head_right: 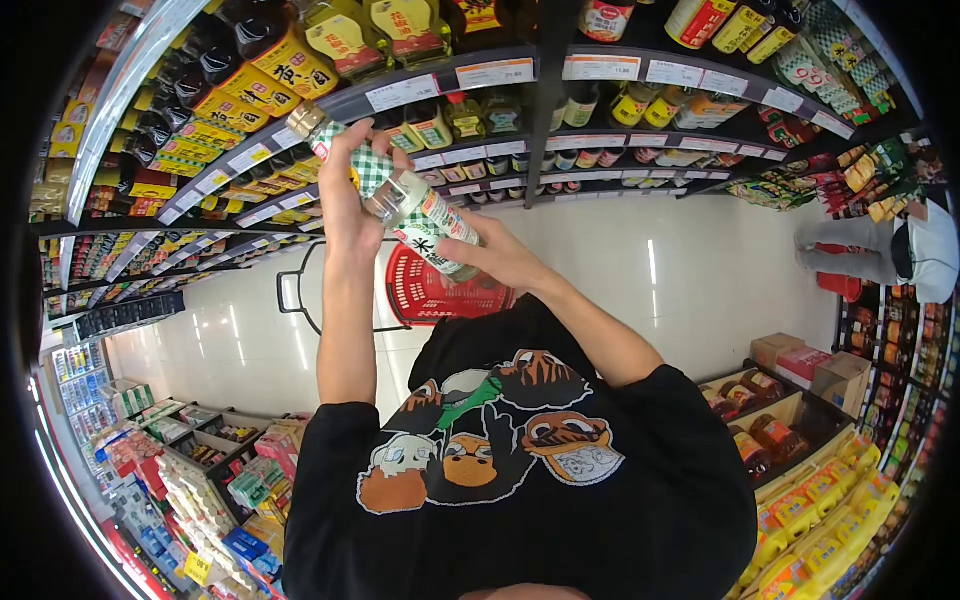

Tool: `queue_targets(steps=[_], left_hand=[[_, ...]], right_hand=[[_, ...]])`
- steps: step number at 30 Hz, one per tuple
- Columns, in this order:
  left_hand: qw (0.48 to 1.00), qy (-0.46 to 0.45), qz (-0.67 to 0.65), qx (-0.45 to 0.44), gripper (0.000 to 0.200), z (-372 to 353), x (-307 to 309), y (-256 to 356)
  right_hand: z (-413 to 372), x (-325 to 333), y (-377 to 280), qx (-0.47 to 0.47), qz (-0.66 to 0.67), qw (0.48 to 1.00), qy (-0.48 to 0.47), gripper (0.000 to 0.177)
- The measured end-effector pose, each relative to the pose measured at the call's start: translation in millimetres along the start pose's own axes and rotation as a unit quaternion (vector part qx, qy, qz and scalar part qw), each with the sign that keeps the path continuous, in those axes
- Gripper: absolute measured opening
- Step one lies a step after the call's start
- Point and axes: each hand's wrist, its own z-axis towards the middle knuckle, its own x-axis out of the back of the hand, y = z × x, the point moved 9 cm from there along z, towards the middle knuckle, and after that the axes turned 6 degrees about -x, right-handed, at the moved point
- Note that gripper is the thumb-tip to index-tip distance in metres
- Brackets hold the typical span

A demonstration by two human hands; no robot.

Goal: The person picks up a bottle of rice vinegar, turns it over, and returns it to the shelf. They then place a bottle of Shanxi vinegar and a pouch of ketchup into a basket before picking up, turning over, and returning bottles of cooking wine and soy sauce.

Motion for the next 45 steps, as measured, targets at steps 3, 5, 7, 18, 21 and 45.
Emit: queue_targets(steps=[3, 5, 7, 18, 21, 45], left_hand=[[0.999, 0.041, 0.02, 0.007, 0.026, -12.1, -10.2, -16.3], [1.0, 0.023, 0.01, 0.014, 0.029, -15.6, -12.8, -31.7], [0.998, -0.019, 0.049, 0.029, 0.033, -25.9, -14.5, -43.1], [0.999, -0.044, -0.009, -0.01, 0.061, -101.7, 7.6, -56.1], [0.998, -0.06, -0.027, -0.023, 0.065, -117.4, 2.9, -59.9], [0.991, -0.137, 0.001, 0.0, 0.078, -97.9, -253.6, -209.9]], right_hand=[[-19.1, 5.5, 8.9, -0.006, 0.037, 0.999, -0.014, 0.054], [-29.3, 9.6, 15.9, -0.005, 0.044, 0.999, -0.005, 0.053], [-39.1, 8.7, 28.3, 0.004, 0.054, 0.999, -0.002, 0.052], [-92.3, -37.9, 76.7, -0.017, 0.118, 0.992, -0.028, 0.056], [-107.5, -52.7, 75.2, -0.013, 0.146, 0.987, -0.062, 0.058], [-222.8, 162.1, -35.6, 0.026, 0.206, 0.96, -0.189, 0.078]])
